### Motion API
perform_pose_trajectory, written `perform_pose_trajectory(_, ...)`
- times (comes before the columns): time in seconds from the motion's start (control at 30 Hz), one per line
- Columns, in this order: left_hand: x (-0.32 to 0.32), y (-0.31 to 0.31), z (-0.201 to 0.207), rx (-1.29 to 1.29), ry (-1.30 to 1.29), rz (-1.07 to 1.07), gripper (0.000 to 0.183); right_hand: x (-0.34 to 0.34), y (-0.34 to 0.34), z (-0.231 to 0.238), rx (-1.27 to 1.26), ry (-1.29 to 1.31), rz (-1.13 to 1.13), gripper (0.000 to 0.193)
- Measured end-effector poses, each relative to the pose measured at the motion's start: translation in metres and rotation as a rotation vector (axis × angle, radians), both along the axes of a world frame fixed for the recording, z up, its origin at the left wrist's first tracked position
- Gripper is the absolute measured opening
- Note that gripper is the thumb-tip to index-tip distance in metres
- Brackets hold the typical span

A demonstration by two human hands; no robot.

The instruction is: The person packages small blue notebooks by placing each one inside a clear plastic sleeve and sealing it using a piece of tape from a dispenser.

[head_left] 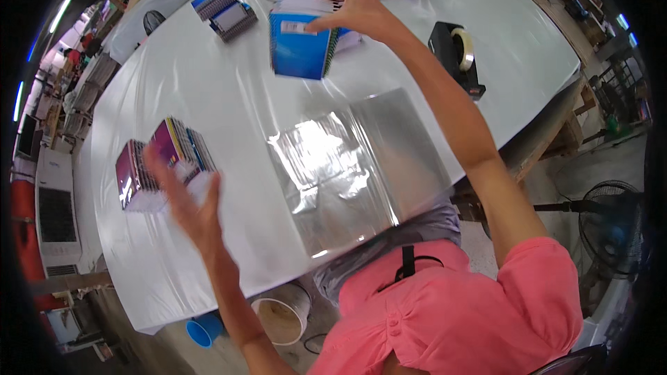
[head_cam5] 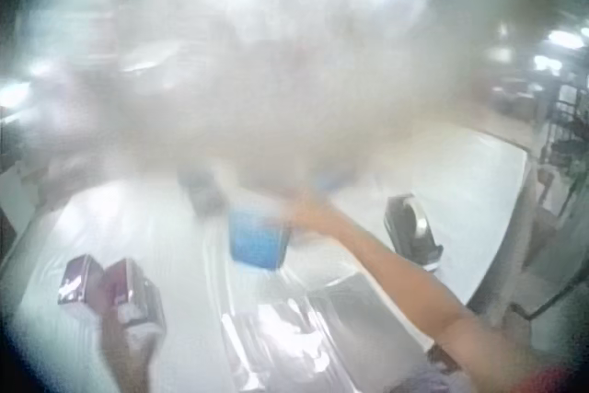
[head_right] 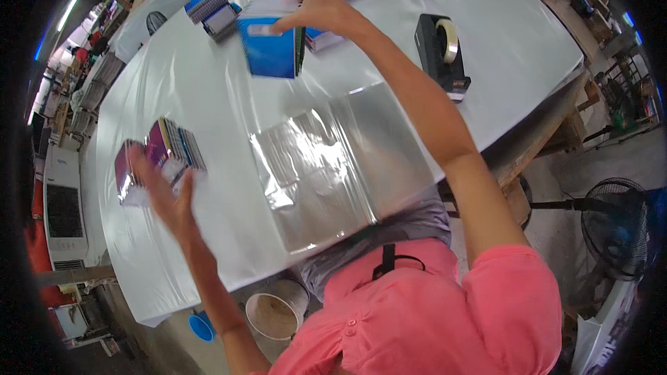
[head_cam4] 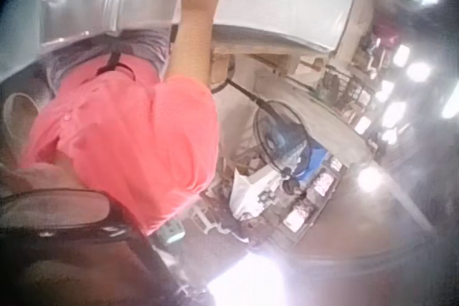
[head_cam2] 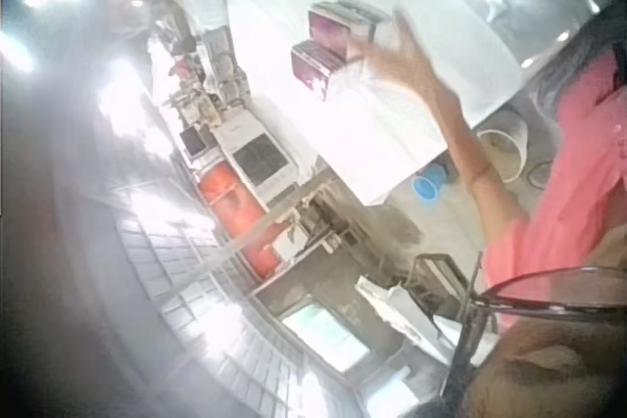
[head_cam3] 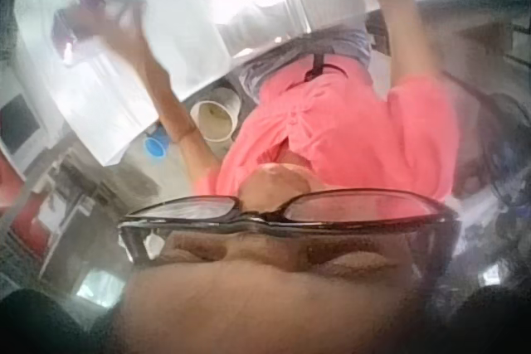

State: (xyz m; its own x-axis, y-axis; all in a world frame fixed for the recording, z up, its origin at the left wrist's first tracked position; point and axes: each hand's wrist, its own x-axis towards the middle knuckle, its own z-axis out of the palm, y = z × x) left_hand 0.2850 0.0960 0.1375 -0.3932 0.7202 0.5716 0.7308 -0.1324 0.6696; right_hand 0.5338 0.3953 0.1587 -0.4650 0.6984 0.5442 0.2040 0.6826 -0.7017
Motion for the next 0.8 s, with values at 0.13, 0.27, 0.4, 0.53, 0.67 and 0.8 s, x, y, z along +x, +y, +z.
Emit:
perform_pose_trajectory(0.13, 0.059, 0.041, -0.025, -0.113, -0.249, -0.465, 0.131, 0.037, -0.111, 0.023, 0.06, -0.164, 0.273, 0.073)
perform_pose_trajectory(0.27, 0.103, 0.034, -0.059, -0.225, -0.594, -0.799, 0.15, 0.062, -0.185, -0.003, -0.021, -0.235, 0.359, 0.073)
perform_pose_trajectory(0.4, 0.135, 0.022, -0.101, -0.325, -0.772, -0.802, 0.145, 0.077, -0.2, -0.063, -0.125, -0.22, 0.354, 0.079)
perform_pose_trajectory(0.53, 0.143, 0.021, -0.111, -0.281, -0.738, -0.76, 0.136, 0.101, -0.207, -0.098, -0.362, 0.038, 0.333, 0.089)
perform_pose_trajectory(0.67, 0.144, 0.015, -0.101, -0.306, -0.723, -0.728, 0.118, 0.108, -0.215, -0.113, -0.4, -0.016, 0.208, 0.09)
perform_pose_trajectory(0.8, 0.119, 0.004, -0.12, -0.474, -0.781, -0.66, 0.097, 0.104, -0.222, -0.124, -0.301, 0.048, 0.077, 0.079)
